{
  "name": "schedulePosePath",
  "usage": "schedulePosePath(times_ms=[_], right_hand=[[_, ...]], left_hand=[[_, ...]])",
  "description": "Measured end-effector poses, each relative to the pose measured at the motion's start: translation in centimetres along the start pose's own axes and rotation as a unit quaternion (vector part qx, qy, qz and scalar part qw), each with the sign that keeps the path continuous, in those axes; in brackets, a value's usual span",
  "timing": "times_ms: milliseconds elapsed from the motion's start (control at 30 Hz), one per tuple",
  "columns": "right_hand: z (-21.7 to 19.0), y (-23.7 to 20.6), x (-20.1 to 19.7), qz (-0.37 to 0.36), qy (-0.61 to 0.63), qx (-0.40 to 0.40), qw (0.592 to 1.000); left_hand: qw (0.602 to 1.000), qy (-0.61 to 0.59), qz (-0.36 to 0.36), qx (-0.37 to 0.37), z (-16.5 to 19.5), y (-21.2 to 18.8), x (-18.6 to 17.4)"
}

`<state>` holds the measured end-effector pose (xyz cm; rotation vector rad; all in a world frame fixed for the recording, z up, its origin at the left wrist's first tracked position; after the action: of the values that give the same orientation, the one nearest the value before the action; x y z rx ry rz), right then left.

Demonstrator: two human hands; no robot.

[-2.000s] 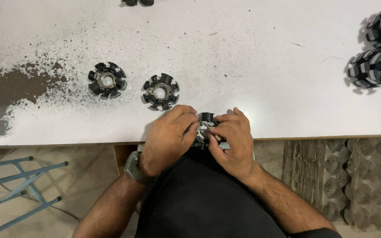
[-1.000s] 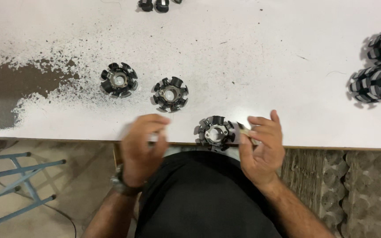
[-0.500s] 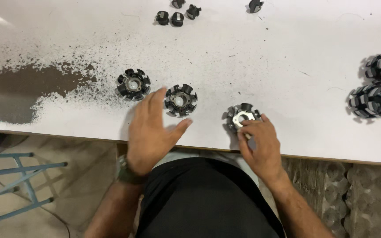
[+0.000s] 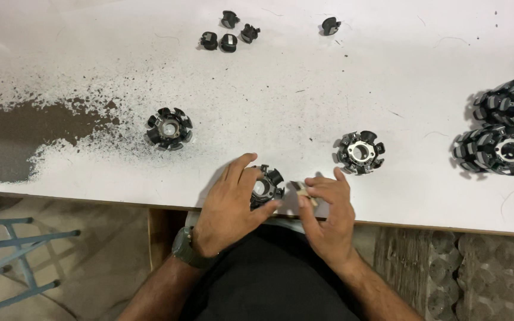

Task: The person sits at a white table and uses a small blade to trim excess material from black molded parts. They handle the parts one at a time, scraping edges and placing finished pieces aside. Larger circular assemblies are also trimmed in the same manner.

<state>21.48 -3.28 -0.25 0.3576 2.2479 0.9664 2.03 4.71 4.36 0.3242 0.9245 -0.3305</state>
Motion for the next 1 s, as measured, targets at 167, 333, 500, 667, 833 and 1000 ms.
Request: schedulePosePath(times_ms=[167, 333, 500, 667, 833, 1000], right_hand=[[-1.0, 2.5, 2.2, -0.062, -0.038, 0.008, 0.997], [-1.2, 3.1, 2.4, -0.098, -0.06, 0.006, 0.993], [-0.9, 2.7, 2.2, -0.068, -0.031, 0.005, 0.997], [-1.5, 2.0, 2.1, -0.059, -0.032, -0.011, 0.998], [-1.7, 1.8, 2.4, -0.054, -0.049, -0.016, 0.997], [-2.0, 2.3, 2.4, -0.055, -0.061, -0.022, 0.996]], left_hand=[[0.998, -0.041, 0.006, -0.037, -0.2, 0.3, 0.0], [0.998, 0.001, -0.037, -0.041, -1.2, -1.0, -3.4], [0.993, 0.031, 0.061, 0.098, 0.3, -1.6, -4.1], [0.995, 0.001, 0.051, 0.091, 1.5, 0.4, -1.2], [0.998, -0.048, 0.026, -0.012, 0.7, 0.6, 0.4], [0.996, -0.062, 0.063, -0.015, 0.4, 0.1, 0.8]])
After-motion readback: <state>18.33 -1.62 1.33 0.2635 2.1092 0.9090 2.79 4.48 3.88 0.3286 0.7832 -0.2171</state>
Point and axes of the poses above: each hand's wrist, its own y-axis towards the middle knuckle, its own x-axis out of the palm, z = x × y, the point moved 2 cm from there along y, towards the middle knuckle, and after that the axes turned 12 degrees about -x, right-handed, at the moved point
